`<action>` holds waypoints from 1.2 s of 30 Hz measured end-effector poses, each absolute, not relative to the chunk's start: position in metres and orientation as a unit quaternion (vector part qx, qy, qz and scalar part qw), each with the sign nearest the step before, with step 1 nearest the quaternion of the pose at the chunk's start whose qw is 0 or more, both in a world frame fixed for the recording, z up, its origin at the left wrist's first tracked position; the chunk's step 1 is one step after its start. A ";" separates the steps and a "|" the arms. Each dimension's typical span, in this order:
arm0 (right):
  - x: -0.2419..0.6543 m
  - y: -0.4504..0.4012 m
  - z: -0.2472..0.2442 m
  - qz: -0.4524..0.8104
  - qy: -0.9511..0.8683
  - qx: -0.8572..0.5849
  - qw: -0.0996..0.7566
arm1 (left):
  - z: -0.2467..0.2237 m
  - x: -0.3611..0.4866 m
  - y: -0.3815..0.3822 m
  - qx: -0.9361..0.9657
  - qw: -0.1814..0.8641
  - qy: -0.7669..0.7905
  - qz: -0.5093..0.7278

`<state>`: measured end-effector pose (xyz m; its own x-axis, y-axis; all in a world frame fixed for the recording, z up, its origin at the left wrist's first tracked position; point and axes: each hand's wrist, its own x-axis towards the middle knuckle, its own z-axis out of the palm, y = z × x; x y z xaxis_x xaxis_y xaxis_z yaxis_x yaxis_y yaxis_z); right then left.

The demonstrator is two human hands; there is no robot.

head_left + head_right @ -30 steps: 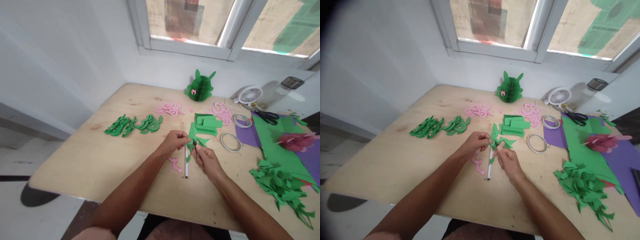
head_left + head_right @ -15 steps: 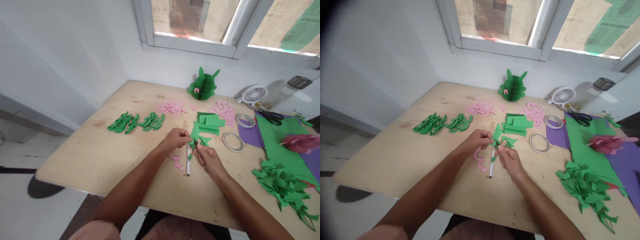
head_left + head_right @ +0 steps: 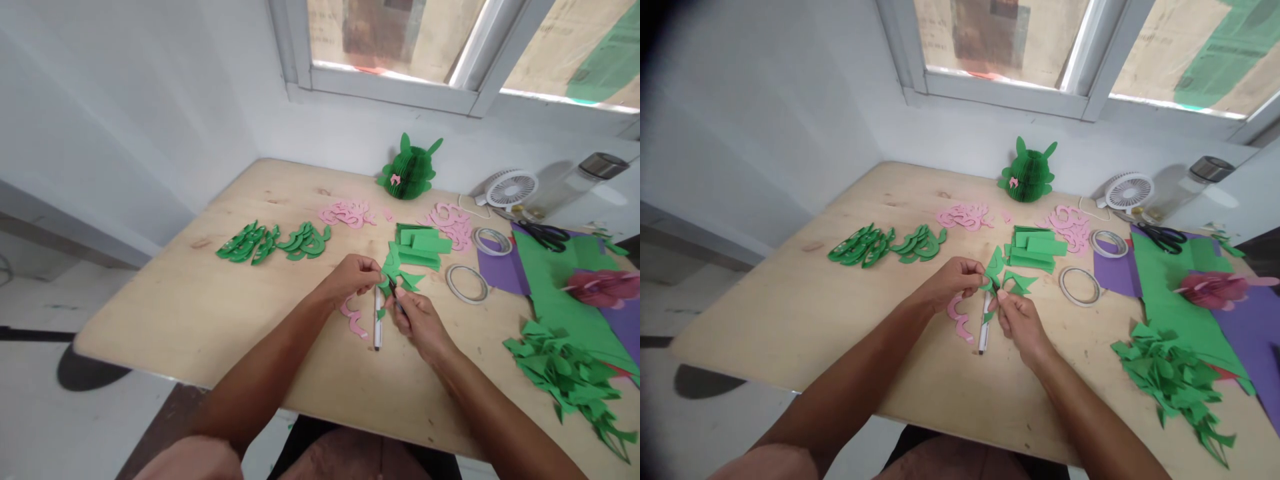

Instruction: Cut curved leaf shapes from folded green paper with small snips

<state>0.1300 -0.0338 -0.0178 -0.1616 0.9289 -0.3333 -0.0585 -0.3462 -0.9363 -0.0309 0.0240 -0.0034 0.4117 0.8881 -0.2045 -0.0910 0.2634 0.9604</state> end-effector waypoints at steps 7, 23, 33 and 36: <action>0.129 -0.034 -0.019 0.638 -0.424 -0.509 0.393 | -0.004 -0.031 0.024 0.484 0.690 0.396 0.363; 0.129 -0.034 -0.020 0.626 -0.413 -0.524 0.405 | -0.001 -0.027 0.020 0.468 0.672 0.429 0.383; 0.127 -0.033 -0.023 0.631 -0.400 -0.518 0.417 | -0.002 -0.024 0.019 0.479 0.627 0.455 0.414; 0.127 -0.034 -0.026 0.636 -0.397 -0.511 0.421 | -0.002 -0.024 0.018 0.493 0.606 0.464 0.419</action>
